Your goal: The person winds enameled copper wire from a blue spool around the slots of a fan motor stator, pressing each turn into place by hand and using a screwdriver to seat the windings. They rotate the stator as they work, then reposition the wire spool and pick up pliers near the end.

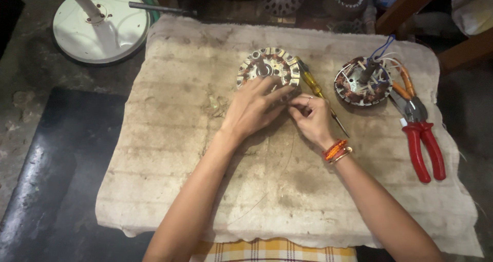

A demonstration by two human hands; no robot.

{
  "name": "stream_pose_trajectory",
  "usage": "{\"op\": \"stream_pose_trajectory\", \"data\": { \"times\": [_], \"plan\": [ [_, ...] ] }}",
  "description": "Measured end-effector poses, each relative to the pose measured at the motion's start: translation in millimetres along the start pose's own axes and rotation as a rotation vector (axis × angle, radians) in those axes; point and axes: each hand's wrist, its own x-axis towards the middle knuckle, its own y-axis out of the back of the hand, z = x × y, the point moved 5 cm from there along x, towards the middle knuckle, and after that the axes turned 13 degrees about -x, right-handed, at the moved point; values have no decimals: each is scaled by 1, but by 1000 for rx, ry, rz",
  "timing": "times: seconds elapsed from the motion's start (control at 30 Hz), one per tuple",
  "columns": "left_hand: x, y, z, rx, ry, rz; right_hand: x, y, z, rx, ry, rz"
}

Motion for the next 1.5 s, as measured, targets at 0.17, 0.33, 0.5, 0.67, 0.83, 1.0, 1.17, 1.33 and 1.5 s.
{"op": "stream_pose_trajectory", "data": {
  "times": [0.17, 0.33, 0.5, 0.67, 0.83, 1.0, 1.17, 1.33, 1.5],
  "plan": [
    [2, 2, 2, -10, 18, -41, -3, -3, 5, -46, 36, -41],
    [5, 8, 8, 10, -17, -41, -4, -6, 4, -1, 4, -33],
    [3, 11, 10, 38, -52, -51, -6, 0, -6, -14, 0, -15],
    [2, 6, 4, -5, -55, -20, -5, 2, -12, -127, -18, -40],
    [0, -3, 2, 64, -70, 108, -8, 4, -14, -127, -38, -27],
    [-1, -7, -1, 47, -30, 100, -11, 3, -6, -37, -152, -73],
    [3, 6, -2, 52, -78, -6, -9, 2, 1, 198, -208, -129],
    [5, 11, 4, 15, -49, -3, -10, 8, 6, 333, -290, -137],
    [4, 9, 6, -35, -20, 22, -8, 14, -9, 342, -203, -122]
  ]
}}
